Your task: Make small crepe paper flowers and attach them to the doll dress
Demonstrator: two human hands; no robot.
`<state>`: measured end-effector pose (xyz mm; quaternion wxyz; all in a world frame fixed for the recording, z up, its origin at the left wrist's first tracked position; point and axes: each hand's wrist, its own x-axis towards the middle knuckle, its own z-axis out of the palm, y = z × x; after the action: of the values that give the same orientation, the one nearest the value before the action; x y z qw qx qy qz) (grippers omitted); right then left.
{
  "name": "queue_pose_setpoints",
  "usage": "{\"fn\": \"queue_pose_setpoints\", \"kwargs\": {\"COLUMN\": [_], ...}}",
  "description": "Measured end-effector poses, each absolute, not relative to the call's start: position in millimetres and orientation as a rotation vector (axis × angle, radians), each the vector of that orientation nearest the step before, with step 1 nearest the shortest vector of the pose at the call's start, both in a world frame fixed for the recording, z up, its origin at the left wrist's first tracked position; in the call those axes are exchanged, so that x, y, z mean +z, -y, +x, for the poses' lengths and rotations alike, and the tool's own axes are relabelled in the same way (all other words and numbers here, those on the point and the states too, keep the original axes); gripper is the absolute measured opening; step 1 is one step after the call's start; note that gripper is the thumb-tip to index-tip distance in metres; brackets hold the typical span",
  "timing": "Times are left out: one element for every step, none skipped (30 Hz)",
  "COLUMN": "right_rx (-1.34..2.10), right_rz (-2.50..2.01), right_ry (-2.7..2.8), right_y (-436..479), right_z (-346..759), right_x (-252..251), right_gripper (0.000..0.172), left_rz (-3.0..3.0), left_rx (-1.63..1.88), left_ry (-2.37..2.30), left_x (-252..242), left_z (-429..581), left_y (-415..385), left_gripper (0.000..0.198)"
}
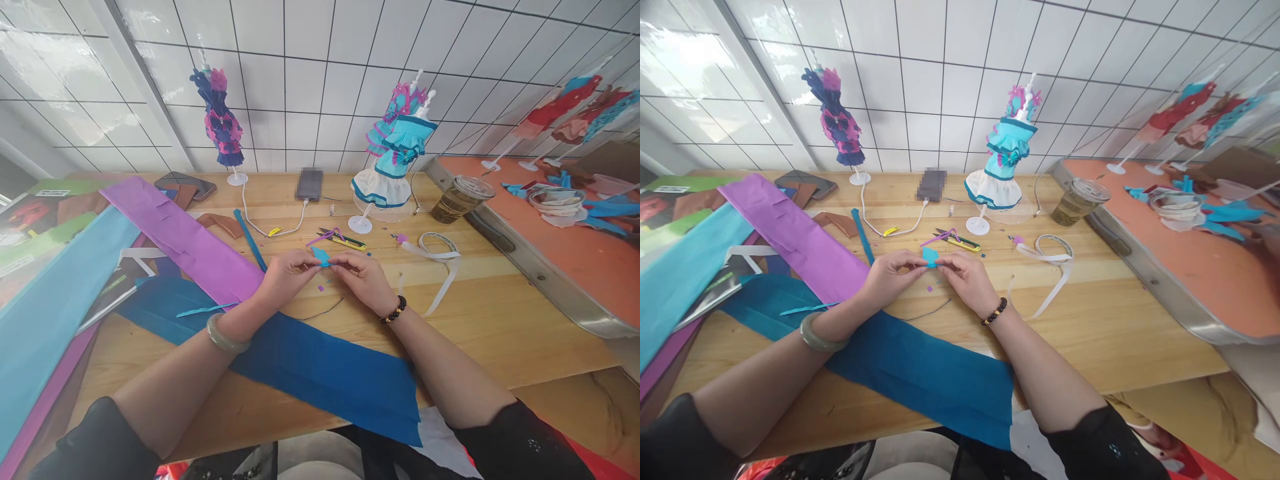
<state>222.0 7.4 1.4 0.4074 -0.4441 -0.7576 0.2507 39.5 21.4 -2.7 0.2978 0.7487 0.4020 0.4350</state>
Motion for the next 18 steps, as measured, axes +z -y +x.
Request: {"fn": "queue_pose_setpoints", "kwargs": {"right_rx": [0.641,0.65,0.659,0.666,0.67,0.671,0.67,0.67,0.67,0.673,0.677,0.68,0.682,0.684,0.684,0.681,0.681,0.682], "right_rz": [-1.122,-1.126,-1.129,-1.133,-1.137,-1.141,-1.146,-1.152,-1.157,-1.161,-1.165,-1.17,-1.174,-1.177,-1.179,-1.179,-1.178,-1.176], "right_ry": [1.907,1.904,1.903,1.904,1.905,1.908,1.911,1.913,1.914,1.913,1.91,1.903,1.895,1.888,1.882,1.876,1.873,1.869], "right_y": [-7.2,-6.9,-6.8,-6.7,-6.7,-6.8,-7.0,-7.1,-7.2,-7.3,-7.4,-7.3,-7.3,-7.2,-7.0,-7.0,-6.9,-6.9], "right_z": [221.7,221.4,221.2,221.0,221.0,221.1,221.2,221.4,221.5,221.5,221.5,221.3,221.1,221.0,220.8,220.8,220.9,221.1], "right_x": [1.5,1.6,1.5,1.3,1.1,0.8,0.5,0.2,0.0,-0.1,-0.2,-0.3,-0.4,-0.5,-0.7,-0.9,-1.1,-1.3], "right_gripper": [0.017,0.017,0.016,0.016,0.016,0.016,0.016,0.016,0.016,0.016,0.016,0.016,0.016,0.016,0.016,0.016,0.016,0.015], "left_rz": [1.986,1.981,1.975,1.967,1.957,1.947,1.937,1.926,1.916,1.907,1.898,1.883,1.866,1.846,1.823,1.798,1.775,1.759], "left_rx": [1.157,1.156,1.154,1.15,1.146,1.142,1.137,1.129,1.117,1.101,1.083,1.067,1.055,1.049,1.052,1.059,1.063,1.064], "left_ry": [-1.075,-1.083,-1.091,-1.098,-1.107,-1.115,-1.123,-1.132,-1.143,-1.157,-1.171,-1.179,-1.178,-1.164,-1.141,-1.112,-1.085,-1.066], "left_x": [-2.8,-2.8,-2.6,-2.3,-1.9,-1.5,-1.0,-0.8,-0.8,-1.2,-2.0,-3.0,-4.3,-5.7,-7.0,-8.0,-8.6,-8.8], "left_z": [39.6,39.7,39.9,40.0,40.2,40.4,40.5,40.5,40.5,40.4,40.2,40.0,39.8,39.7,39.6,39.5,39.5,39.5], "left_y": [-21.4,-21.4,-21.3,-21.1,-21.0,-20.8,-20.6,-20.5,-20.5,-20.6,-20.8,-21.1,-21.5,-21.9,-22.2,-22.6,-22.8,-22.9], "left_gripper": [0.01,0.01,0.01,0.01,0.009,0.009,0.008,0.008,0.009,0.01,0.011,0.012,0.014,0.015,0.017,0.02,0.023,0.027]}}
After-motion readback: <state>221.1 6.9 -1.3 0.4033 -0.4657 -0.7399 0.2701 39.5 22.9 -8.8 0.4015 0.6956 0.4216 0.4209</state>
